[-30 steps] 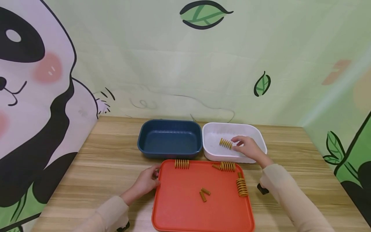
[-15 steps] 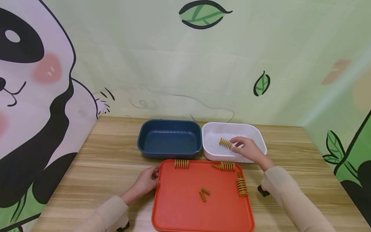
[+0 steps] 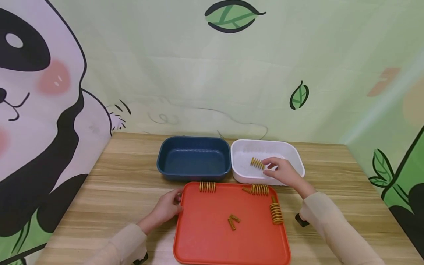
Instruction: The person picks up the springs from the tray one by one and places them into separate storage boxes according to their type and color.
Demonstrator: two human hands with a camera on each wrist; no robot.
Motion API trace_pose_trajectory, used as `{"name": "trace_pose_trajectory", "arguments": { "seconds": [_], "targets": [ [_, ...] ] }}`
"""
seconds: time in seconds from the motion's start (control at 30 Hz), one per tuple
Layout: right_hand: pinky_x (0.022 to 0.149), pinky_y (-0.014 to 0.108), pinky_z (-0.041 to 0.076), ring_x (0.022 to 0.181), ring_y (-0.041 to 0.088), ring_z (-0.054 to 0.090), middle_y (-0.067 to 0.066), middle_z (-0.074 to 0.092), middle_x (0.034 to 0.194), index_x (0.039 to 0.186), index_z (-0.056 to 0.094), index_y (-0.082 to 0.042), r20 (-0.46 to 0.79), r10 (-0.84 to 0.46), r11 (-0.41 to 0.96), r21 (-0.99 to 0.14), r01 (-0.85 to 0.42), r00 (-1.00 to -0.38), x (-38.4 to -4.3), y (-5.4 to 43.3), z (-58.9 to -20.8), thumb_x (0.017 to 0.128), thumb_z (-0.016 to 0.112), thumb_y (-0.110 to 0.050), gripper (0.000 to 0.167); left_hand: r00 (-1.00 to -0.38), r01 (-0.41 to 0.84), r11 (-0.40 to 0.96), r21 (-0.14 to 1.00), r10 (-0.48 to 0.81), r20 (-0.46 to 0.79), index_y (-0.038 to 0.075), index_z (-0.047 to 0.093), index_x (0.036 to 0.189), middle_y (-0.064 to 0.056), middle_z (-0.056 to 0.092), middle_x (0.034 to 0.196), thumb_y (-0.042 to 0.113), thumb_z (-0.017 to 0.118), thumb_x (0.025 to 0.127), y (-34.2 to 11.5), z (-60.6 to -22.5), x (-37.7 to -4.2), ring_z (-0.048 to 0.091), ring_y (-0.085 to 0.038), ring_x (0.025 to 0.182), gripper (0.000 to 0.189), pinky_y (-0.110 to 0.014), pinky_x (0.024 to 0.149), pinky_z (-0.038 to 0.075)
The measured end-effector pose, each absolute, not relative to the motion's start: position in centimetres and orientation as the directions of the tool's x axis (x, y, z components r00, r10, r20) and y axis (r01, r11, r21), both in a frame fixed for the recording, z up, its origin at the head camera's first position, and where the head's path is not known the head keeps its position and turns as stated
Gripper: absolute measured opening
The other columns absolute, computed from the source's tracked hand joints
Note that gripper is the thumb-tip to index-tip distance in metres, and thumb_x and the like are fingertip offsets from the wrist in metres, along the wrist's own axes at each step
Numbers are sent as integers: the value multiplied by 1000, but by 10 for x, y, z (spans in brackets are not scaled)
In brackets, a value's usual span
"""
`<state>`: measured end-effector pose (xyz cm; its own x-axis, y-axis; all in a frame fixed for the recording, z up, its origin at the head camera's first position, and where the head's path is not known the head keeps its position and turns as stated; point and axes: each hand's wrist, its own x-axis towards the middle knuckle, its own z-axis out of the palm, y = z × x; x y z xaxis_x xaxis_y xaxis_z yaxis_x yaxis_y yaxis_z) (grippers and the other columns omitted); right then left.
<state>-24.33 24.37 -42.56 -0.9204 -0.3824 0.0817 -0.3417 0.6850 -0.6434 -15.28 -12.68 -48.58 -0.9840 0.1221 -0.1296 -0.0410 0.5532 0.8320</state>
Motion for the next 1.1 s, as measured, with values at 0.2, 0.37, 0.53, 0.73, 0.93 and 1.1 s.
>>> {"name": "trace_pose_trajectory", "arguments": {
  "seconds": [0.2,0.37,0.53,0.73,0.93,1.1],
  "targets": [
    [73,36,45,85,26,57,20,61,102,104,60,3,70,-393,694,-631,-346,-917,-238,242,-423,77,63,-8,30,-985,-31,562,827,121,-119,-3,51,117,-8,53,79,-12,53,62,-127,-486,-153,49,-15,69,55,-23,52,43],
    [73,34,44,84,25,56,20,61,101,105,60,3,76,-415,682,-633,-366,-907,-234,240,-421,77,63,-8,30,-986,-32,567,823,115,-117,-3,51,116,-7,53,79,-12,53,62,-127,-486,-153,48,-16,71,55,-23,53,42],
    [71,33,43,82,23,56,16,63,98,101,62,1,101,-436,671,-626,-398,-894,-231,237,-420,76,64,-6,27,-986,-35,569,821,115,-121,-3,51,117,-7,53,79,-11,54,62,-127,-487,-153,48,-15,71,55,-23,53,42],
    [71,36,43,81,23,56,12,63,95,99,63,-2,117,-449,664,-620,-418,-886,-226,236,-418,75,64,-7,25,-985,-31,583,812,121,-124,-2,51,118,-7,53,80,-11,54,64,-127,-486,-153,48,-16,72,55,-24,55,42],
    [72,37,43,82,23,55,14,63,97,100,62,-2,92,-470,659,-626,-418,-878,-222,233,-416,76,64,-8,25,-984,-30,577,816,124,-124,-2,51,118,-7,53,79,-11,54,63,-127,-485,-153,47,-16,72,55,-24,55,41],
    [71,30,42,82,19,55,15,62,97,101,62,-3,79,-485,654,-629,-420,-871,-219,233,-417,76,64,-9,26,-986,-26,577,817,122,-117,-2,51,117,-7,53,79,-11,54,63,-127,-486,-153,47,-15,71,55,-23,54,41]
  ]
}}
